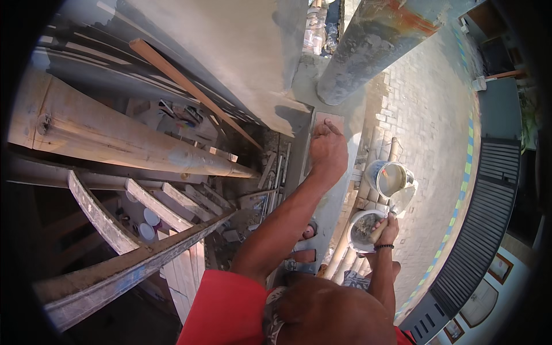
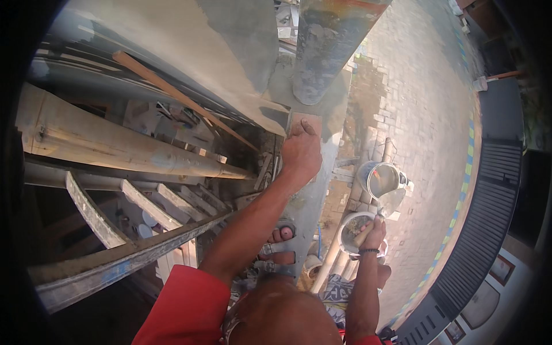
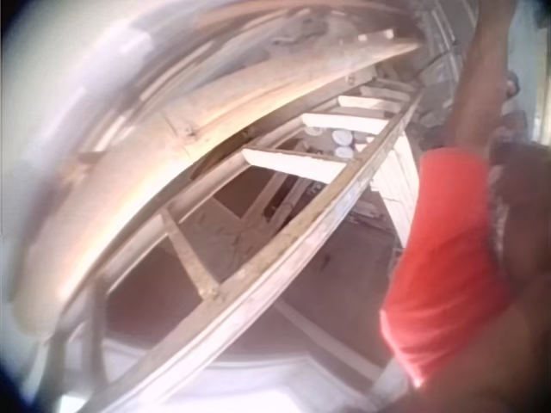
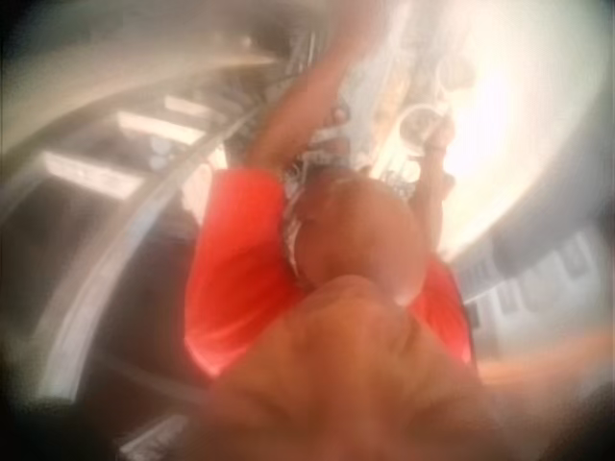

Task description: The person applies plaster to a wall using a trowel and a wooden float. They repeatedly scoop plaster from a bucket, apply it to the wall, and smooth the surface with the float.

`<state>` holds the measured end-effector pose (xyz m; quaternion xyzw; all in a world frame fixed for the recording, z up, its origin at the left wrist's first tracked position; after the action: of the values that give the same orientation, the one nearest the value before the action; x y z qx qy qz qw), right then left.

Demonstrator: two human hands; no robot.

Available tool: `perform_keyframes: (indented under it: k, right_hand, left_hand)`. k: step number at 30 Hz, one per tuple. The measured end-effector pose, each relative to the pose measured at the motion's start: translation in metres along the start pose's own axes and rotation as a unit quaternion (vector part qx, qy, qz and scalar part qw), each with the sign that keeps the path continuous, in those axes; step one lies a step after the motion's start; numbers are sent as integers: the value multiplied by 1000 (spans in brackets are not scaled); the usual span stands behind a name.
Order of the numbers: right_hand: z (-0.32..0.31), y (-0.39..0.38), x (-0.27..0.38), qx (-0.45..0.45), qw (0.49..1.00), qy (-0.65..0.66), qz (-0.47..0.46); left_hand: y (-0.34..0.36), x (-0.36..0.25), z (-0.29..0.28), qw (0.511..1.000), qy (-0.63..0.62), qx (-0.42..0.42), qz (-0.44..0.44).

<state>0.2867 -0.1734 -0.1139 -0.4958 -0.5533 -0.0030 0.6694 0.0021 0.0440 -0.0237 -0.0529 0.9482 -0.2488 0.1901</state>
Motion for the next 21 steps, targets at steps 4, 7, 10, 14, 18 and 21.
perform_keyframes:
  k: [4, 7, 10, 14, 18, 21]
  right_hand:
    - [20, -4, -31, 10, 999, 34, 30]
    - [7, -4, -15, -5, 999, 21, 28]
    - [4, -12, 0, -5, 1000, 7, 15]
    - [5, -13, 6, -3, 1000, -4, 17]
    - [4, -8, 6, -5, 1000, -7, 12]
    - [13, -12, 2, -4, 1000, -12, 12]
  left_hand:
    - [-67, 18, 12, 996, 46, 54, 55]
    - [-101, 37, -24, 990, -132, 30, 48]
    - [-92, 89, -64, 945, -317, -50, 66]
    - [-28, 127, -48, 882, -457, -41, 106]
    - [9, 128, -22, 816, -565, 20, 117]
    - [19, 133, -13, 776, -620, 32, 111]
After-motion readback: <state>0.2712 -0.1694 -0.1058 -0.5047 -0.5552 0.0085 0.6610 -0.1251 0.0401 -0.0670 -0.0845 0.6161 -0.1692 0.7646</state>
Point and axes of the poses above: each hand's wrist, its own y-axis towards the middle knuckle, its own z-axis out of the palm, x = y × z, the point moved 5 cm from there along y, towards the middle knuckle, and after that the axes turned 3 degrees about -z, right-handed, at the moved point
